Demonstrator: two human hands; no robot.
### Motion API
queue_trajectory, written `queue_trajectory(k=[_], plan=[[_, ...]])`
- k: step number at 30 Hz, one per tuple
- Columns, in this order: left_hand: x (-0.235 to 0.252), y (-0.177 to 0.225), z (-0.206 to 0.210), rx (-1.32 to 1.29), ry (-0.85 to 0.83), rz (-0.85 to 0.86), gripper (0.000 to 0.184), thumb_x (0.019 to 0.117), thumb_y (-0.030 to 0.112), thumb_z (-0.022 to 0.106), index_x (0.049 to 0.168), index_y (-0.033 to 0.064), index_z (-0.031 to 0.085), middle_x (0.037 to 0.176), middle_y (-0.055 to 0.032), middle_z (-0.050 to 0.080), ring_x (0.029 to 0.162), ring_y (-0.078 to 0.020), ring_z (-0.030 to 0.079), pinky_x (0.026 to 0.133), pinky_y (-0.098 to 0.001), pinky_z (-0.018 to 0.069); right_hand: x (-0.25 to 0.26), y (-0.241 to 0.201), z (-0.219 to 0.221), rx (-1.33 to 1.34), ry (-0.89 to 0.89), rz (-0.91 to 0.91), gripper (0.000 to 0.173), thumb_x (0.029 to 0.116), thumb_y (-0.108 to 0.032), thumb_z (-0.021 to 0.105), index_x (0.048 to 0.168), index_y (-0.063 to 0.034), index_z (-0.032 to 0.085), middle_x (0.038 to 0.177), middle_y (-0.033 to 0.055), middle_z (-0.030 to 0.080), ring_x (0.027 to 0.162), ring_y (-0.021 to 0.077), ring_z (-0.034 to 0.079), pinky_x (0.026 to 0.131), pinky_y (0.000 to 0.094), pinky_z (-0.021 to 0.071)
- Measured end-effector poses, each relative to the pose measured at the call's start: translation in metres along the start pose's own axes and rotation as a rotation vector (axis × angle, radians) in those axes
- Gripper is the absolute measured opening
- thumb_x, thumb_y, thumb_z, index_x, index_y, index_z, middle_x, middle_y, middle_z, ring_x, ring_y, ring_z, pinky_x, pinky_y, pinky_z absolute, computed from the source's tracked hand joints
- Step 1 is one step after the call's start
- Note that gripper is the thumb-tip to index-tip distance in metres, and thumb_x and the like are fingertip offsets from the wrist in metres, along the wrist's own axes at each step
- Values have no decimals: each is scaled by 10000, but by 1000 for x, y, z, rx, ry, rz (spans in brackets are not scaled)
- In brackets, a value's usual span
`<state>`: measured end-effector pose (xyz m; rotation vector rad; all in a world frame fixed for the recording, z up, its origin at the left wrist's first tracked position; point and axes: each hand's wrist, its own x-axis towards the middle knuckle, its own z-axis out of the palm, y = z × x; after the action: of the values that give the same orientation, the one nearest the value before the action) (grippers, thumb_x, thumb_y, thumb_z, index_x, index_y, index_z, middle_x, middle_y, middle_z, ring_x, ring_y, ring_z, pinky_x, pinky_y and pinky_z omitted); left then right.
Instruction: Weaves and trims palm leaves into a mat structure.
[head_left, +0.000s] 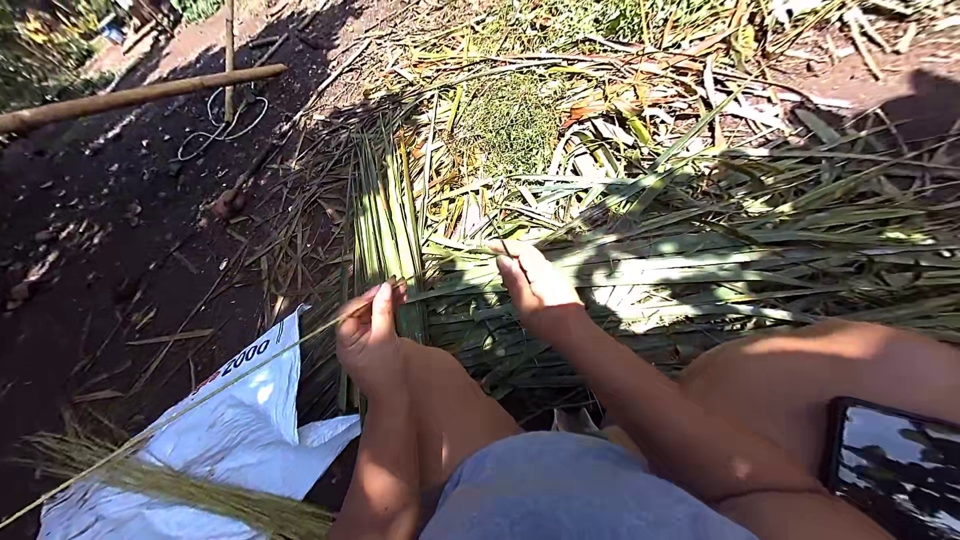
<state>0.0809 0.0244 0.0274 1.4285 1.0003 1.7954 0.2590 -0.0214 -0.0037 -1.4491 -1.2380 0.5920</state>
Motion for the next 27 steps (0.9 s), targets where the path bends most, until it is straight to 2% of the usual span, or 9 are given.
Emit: queue_trajectory(k=[3, 5, 7, 9, 10, 13, 20, 24, 27], plan=[[-14, -6, 11, -46, -78, 6, 147, 938, -61, 624, 931, 86, 625, 863, 19, 754, 790, -129, 755, 775, -317, 651, -19, -2, 32, -162, -195, -74, 389, 1096, -218, 405, 1263, 57, 623, 1137, 223, 693, 1003, 334, 709, 880, 468, 578], [-17, -10, 10, -76, -134, 32, 131, 951, -20, 653, 941, 110, 662, 898, 29, 764, 820, -133, 761, 793, -319, 653, -18, 8, 40, -244, -214, -41, 391, 1096, -196, 390, 1265, 74, 617, 1160, 250, 686, 1045, 380, 705, 897, 496, 572], [-17, -11, 5, -86, -162, 50, 117, 958, 11, 668, 955, 126, 688, 923, 29, 769, 841, -140, 764, 805, -321, 655, -4, 22, 33, -325, -263, 103, 377, 1110, -193, 378, 1317, 38, 592, 1227, 242, 666, 1092, 391, 687, 933, 538, 552], [-14, -9, -2, -79, -148, 56, 142, 955, -9, 659, 947, 132, 679, 922, 27, 777, 846, -141, 768, 807, -318, 654, 18, 39, 21, -434, -347, 316, 405, 1123, -191, 343, 1444, -23, 524, 1395, 211, 597, 1246, 379, 618, 1039, 557, 486], [-12, -8, -6, -68, -140, 53, 155, 948, -26, 658, 936, 128, 673, 914, 25, 777, 839, -141, 768, 807, -317, 654, 26, 52, 18, -494, -355, 376, 410, 1115, -172, 359, 1471, -35, 509, 1433, 204, 573, 1286, 380, 590, 1057, 562, 470], [-15, -16, -12, -61, -160, 14, 156, 940, -52, 649, 941, 102, 673, 919, 6, 781, 849, -145, 768, 823, -319, 649, 38, 77, 15, -568, -321, 439, 366, 1091, -153, 426, 1426, -65, 546, 1378, 202, 602, 1259, 393, 600, 1016, 588, 488], [-19, -21, -9, -41, -168, 21, 150, 936, -56, 647, 943, 91, 678, 927, 5, 781, 863, -144, 768, 827, -317, 648, 38, 83, 20, -582, -317, 395, 354, 1079, -105, 443, 1412, -37, 546, 1331, 228, 613, 1224, 411, 617, 1007, 574, 500], [-15, -23, -11, -13, -159, 54, 142, 941, -37, 654, 942, 102, 685, 913, 17, 778, 846, -138, 766, 823, -318, 647, 35, 84, 20, -571, -355, 368, 368, 1103, -152, 397, 1418, -35, 547, 1368, 214, 611, 1263, 385, 603, 1038, 567, 478], [-8, -21, -11, 41, -133, 107, 136, 954, -53, 607, 967, 81, 630, 873, 28, 762, 806, -117, 757, 783, -302, 648, 31, 76, 20, -572, -396, 344, 374, 1100, -160, 405, 1425, -56, 558, 1375, 194, 616, 1242, 381, 619, 1017, 571, 488]])
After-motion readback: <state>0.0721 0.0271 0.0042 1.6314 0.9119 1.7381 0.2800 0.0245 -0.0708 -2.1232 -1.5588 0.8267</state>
